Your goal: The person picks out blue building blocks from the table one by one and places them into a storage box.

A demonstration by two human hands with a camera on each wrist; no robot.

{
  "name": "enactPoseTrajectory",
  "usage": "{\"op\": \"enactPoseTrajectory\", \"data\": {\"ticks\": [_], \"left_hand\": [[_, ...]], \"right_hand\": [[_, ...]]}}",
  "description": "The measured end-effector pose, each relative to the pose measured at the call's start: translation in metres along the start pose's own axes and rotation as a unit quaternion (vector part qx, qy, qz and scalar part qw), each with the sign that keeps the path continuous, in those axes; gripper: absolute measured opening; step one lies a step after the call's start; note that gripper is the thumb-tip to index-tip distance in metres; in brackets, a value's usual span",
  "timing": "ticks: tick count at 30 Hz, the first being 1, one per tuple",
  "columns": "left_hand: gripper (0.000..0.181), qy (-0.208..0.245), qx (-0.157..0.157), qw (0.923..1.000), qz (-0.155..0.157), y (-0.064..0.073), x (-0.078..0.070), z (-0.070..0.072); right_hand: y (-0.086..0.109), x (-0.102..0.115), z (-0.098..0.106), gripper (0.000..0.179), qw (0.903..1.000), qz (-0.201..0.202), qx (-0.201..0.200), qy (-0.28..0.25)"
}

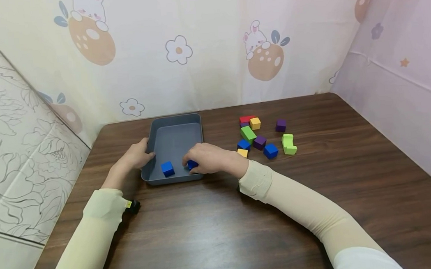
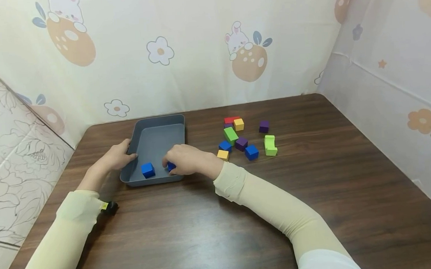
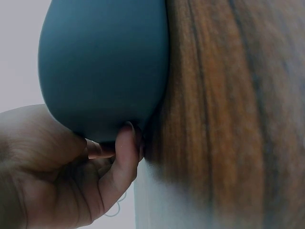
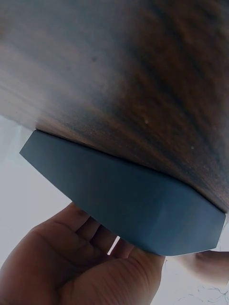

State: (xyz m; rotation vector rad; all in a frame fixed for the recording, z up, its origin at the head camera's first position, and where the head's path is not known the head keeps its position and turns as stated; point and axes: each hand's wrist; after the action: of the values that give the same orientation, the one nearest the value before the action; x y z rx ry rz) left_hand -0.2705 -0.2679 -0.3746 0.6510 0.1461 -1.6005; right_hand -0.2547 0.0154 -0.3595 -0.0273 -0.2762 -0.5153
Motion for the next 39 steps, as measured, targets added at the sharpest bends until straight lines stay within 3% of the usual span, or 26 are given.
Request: {"op": "enactPoseTrajectory", "data": {"ticks": [20, 39], "left_hand": [[0.067, 0.007, -0.002, 0.9999, 0.009, -0.002, -0.001, 0.001], [0.068, 0.006, 0.000, 0.9999, 0.013, -0.001, 0.000, 0.000]], "right_hand": [[0.002, -0.003, 0.004, 0.031, 0.9991, 0.029, -0.007, -0.032], [0.008, -0.006, 0.017, 0.037, 0.9974, 0.020, -0.011, -0.068]]}}
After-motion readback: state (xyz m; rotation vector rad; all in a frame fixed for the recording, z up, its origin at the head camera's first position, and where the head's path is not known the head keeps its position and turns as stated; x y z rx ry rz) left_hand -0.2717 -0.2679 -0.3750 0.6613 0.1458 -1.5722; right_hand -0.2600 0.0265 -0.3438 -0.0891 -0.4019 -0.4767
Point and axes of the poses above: each hand's wrist, its own y-axis away from the middle knuckle, its own z-axis out of the back of the hand, x = y × z, and after that the axes turned 1 degree about z, right-handed
